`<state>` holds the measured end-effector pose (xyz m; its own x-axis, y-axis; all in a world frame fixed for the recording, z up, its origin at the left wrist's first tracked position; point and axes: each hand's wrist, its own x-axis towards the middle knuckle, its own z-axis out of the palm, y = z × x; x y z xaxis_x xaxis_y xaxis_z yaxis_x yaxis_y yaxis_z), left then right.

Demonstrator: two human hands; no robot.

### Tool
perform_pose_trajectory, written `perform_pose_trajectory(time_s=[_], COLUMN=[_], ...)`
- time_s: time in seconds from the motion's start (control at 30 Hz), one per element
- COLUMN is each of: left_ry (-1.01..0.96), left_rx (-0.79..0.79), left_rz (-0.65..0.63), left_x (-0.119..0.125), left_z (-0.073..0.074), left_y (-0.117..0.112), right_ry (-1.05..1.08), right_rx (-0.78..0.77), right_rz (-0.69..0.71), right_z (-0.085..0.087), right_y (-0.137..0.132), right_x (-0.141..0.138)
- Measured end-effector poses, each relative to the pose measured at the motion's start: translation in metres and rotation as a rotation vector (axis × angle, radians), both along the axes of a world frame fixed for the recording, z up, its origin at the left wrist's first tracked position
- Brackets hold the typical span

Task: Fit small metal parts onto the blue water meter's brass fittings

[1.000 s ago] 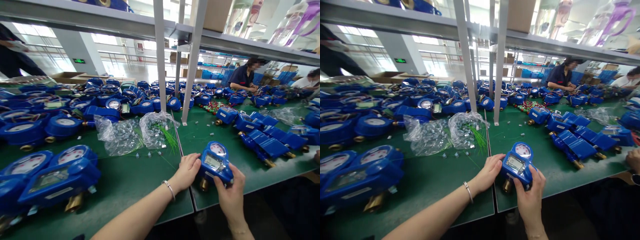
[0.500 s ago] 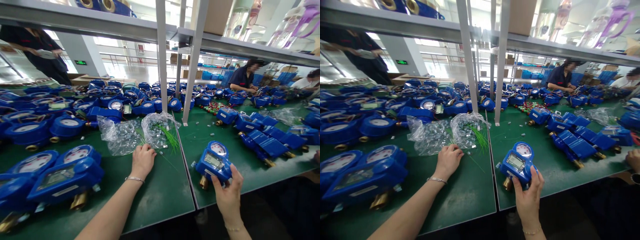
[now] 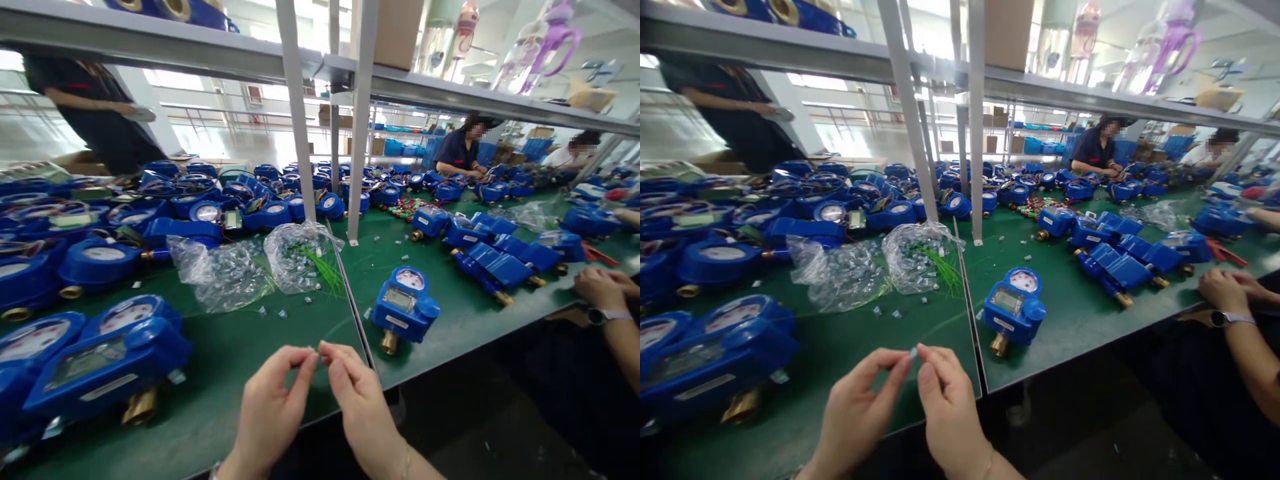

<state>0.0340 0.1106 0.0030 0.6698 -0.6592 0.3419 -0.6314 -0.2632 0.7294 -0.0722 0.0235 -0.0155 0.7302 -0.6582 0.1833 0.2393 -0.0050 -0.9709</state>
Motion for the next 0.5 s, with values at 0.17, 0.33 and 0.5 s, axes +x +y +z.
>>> perform_pose_trajectory(time_s=[0.17,0.33,0.5], left_ry=[0.097,0.213,0.769], left_rx=[0.111,0.171,0.113], left_rz=[-0.354,-0.676,-0.588], left_x=[-0.046,-0.067,-0.086], left_z=[-0.037,-0.037,-0.043], left_y=[-0.009,-0.039,-0.086], right_ry=[-0.109,0.071,0.481], right_rx=[0.239,0.063,-0.607], right_rz=[-0.159,-0.373,-0.695], right_z=[0.0,-0.016,-0.01], right_y=[-0.005,-0.025,-0.068], right_x=[-0.013,-0.072,-0.131])
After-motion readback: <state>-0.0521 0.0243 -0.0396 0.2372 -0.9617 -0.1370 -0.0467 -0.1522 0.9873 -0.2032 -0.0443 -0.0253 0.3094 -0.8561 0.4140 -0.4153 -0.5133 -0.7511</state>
